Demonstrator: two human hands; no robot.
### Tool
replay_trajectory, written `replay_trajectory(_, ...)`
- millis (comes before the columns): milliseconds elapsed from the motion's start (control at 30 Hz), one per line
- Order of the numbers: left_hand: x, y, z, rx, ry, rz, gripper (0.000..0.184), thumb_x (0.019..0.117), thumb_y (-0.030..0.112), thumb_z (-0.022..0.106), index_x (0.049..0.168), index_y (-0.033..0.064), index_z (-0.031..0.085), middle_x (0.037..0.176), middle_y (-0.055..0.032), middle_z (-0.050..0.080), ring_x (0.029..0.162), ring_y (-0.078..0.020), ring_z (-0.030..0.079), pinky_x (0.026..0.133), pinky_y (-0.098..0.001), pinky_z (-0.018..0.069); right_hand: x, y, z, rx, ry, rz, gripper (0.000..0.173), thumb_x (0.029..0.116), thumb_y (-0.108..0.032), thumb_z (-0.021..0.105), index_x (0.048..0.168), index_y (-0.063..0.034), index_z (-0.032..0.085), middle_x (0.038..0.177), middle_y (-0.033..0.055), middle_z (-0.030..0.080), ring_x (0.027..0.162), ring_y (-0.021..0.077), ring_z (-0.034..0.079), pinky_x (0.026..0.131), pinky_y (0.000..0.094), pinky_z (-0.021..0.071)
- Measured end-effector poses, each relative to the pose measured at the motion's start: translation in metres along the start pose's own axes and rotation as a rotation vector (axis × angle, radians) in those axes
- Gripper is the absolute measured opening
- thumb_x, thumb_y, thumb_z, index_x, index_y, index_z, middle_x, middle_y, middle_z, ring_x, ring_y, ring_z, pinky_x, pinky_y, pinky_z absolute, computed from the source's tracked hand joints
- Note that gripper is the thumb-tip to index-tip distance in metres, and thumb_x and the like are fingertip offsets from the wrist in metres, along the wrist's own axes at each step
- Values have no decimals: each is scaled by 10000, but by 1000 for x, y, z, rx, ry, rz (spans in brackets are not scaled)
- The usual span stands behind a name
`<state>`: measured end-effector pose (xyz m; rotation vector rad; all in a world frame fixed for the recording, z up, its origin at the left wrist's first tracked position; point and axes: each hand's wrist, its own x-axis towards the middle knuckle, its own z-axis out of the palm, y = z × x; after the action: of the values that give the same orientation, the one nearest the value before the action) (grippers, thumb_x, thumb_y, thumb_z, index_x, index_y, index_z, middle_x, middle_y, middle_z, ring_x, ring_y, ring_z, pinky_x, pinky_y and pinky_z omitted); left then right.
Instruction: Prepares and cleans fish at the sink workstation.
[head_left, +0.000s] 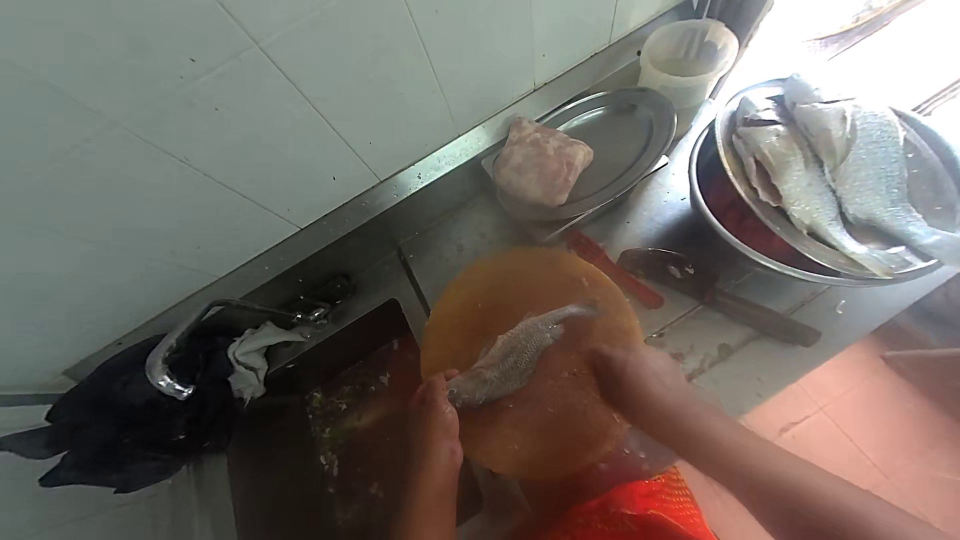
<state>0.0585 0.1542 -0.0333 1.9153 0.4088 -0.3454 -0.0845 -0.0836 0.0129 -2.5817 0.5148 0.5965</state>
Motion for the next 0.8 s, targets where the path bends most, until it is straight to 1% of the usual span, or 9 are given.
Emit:
replay_trajectory(100,-7,1,3,12,9,38,301,1061,205,506,989,20,733,984,-139,707,957,-251,674,841,-475,564,-15,-10,3,-2,-99,-85,247,1062,-256,473,1114,-120,672,1004,127,714,940,355,715,768,584,576)
replay_trajectory(167,-18,4,6,41,24,82,329,1067,202,481,974,23,740,940,-121,709,922,-228,676,832,-448,560,-15,-1,-5,20,15,-62,201,1039,-242,533,1076,-145,705,965,105,730,898,332,729,729,573,591)
replay_trajectory(267,-36,3,15,28,37,111,315,1061,180,480,972,27,741,917,-104,713,905,-202,680,831,-418,563,3,7,-9,27,29,21,116,982,-200,611,1040,-133,687,945,119,713,888,355,713,719,600,574)
replay_trajectory(367,-53,-1,27,-40,50,55,338,1079,202,455,1024,15,731,979,-125,706,955,-221,675,866,-437,562,-22,-17,16,59,-100,-225,232,1039,-187,495,1179,-66,635,1021,191,695,911,409,712,731,608,582)
replay_trajectory(400,-58,-4,30,-77,62,19,350,1081,214,438,1049,19,727,1013,-127,704,982,-227,669,876,-448,557,-28,-21,18,55,-93,-262,243,1052,-204,462,1169,-68,627,997,177,694,882,386,720,709,576,589)
replay_trajectory(467,-70,-12,34,-212,77,-123,347,1080,259,444,1128,37,707,1108,-139,701,1059,-260,670,885,-497,574,-30,-15,12,113,-77,-205,270,1064,-227,447,1174,-71,639,1007,169,706,920,372,721,756,571,590)
replay_trajectory(567,-94,-11,52,-480,154,-279,322,1057,242,459,1162,11,658,1100,-185,682,1002,-310,676,808,-525,576,-36,-12,19,101,-124,-197,261,1037,-170,465,1219,-43,603,1036,189,695,915,378,725,748,557,598)
replay_trajectory(667,-113,2,61,-612,218,-423,323,1060,267,443,1199,38,621,1097,-185,664,968,-317,669,789,-513,565,-39,-1,7,84,-129,-215,244,1047,-172,453,1195,-57,608,1029,174,697,915,359,725,750,539,599)
replay_trajectory(800,-138,0,83,-602,269,-388,337,1071,286,446,1234,57,631,1129,-171,675,1010,-300,675,823,-506,572,-54,0,-11,24,-205,-183,248,1023,-114,483,1233,-21,575,1065,204,679,944,384,722,756,540,601)
